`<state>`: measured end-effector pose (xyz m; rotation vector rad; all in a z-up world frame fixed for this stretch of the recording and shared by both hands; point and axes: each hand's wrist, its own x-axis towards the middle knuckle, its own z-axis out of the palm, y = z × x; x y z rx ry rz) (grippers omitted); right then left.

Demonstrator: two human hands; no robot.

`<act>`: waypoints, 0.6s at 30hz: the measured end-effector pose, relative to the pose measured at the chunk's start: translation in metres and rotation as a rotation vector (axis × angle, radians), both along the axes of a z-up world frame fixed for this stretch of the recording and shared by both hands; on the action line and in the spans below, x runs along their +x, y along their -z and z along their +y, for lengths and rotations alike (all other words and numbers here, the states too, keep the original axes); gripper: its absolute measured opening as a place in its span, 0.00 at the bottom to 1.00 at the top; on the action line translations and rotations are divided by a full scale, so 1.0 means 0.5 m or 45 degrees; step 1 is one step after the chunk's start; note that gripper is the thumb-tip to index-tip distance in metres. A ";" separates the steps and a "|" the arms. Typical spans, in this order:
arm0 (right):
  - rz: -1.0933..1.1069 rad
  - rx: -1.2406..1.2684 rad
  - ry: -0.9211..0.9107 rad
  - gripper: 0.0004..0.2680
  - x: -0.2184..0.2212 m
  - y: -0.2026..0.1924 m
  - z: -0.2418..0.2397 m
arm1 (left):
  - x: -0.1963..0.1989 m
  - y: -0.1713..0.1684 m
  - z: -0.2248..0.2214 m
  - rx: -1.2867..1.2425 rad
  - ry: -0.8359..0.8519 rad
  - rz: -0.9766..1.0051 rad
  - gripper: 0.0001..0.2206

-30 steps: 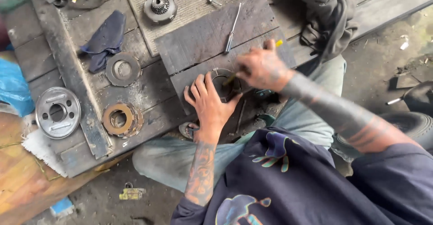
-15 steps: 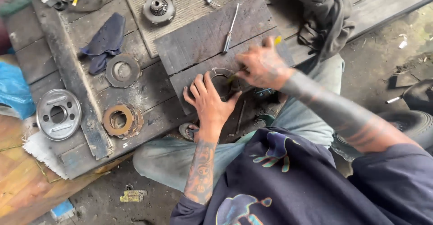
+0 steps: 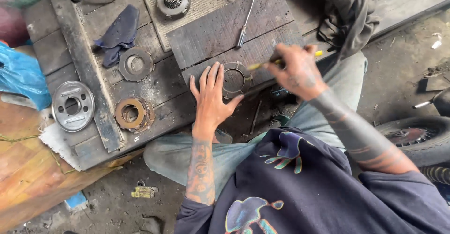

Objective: Manually cutting out circular labels or gaskets from a sheet of material using a small hand tool on a wooden block.

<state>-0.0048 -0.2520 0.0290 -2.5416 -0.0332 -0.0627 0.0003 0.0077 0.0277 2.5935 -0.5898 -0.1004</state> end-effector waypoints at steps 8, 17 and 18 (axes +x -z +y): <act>-0.208 -0.533 -0.014 0.06 0.044 0.030 -0.059 | 0.000 0.026 0.004 -0.020 -0.016 -0.148 0.41; -0.255 -0.668 0.061 0.06 0.072 0.071 -0.057 | -0.023 0.033 -0.025 -0.014 -0.199 -0.257 0.41; -0.248 -0.732 0.149 0.09 0.071 0.064 -0.073 | -0.016 0.036 -0.048 -0.038 -0.189 -0.270 0.41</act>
